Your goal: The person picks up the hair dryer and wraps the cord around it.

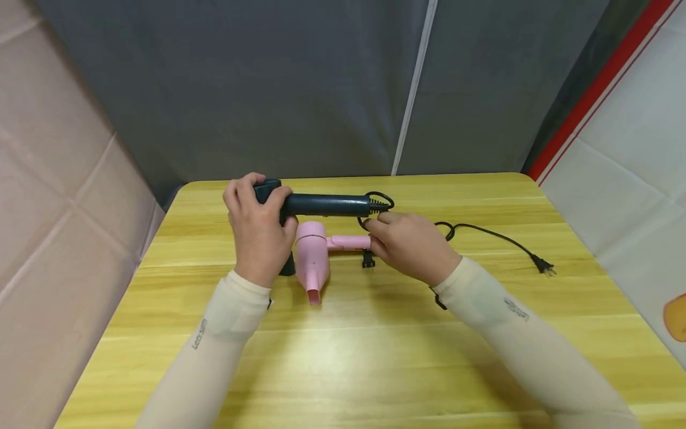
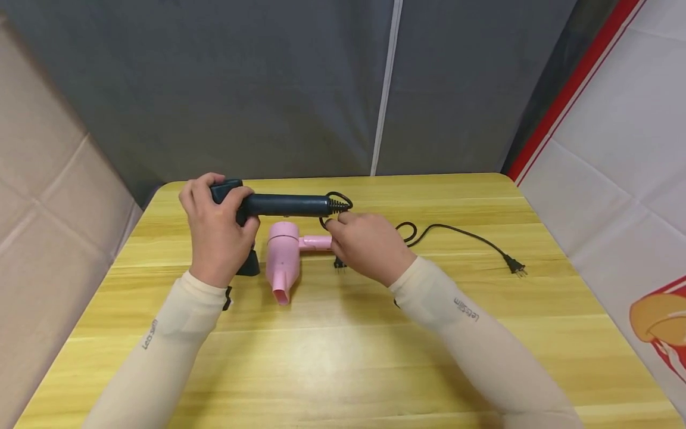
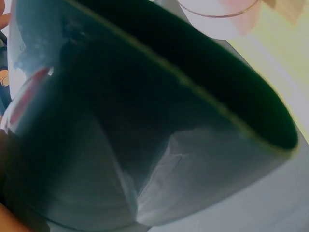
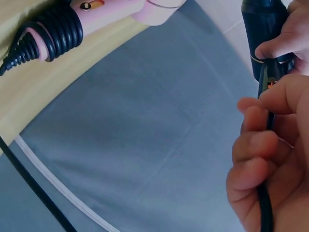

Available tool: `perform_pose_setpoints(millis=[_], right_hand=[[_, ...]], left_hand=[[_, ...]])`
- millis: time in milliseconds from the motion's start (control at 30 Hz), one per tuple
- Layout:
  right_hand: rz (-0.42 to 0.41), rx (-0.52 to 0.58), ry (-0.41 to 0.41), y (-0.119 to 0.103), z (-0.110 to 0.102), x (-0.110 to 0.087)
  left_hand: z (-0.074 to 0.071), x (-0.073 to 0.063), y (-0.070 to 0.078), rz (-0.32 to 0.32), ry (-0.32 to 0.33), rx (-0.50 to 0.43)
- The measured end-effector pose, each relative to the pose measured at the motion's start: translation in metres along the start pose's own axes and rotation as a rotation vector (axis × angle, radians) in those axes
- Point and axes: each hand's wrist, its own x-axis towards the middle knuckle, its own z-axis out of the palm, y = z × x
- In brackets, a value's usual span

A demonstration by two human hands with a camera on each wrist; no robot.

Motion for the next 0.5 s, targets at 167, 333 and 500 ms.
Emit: perform_pose_setpoints(millis=[167, 333, 500], right_hand=[[-0.044, -0.034, 0.039, 0.000, -0.006, -0.004], [-0.074, -0.040, 0.110, 0.002, -0.012, -0.004], [-0.085, -0.003, 0.148, 0.003, -0.017, -0.001]], left_hand=[[-0.001, 0.000, 0.000, 0.004, -0.007, 0.013], [-0.002, -0.001, -0.001, 0.005, -0.016, 0.027], [-0.002, -0.002, -0.001, 0.020, -0.026, 0.037]])
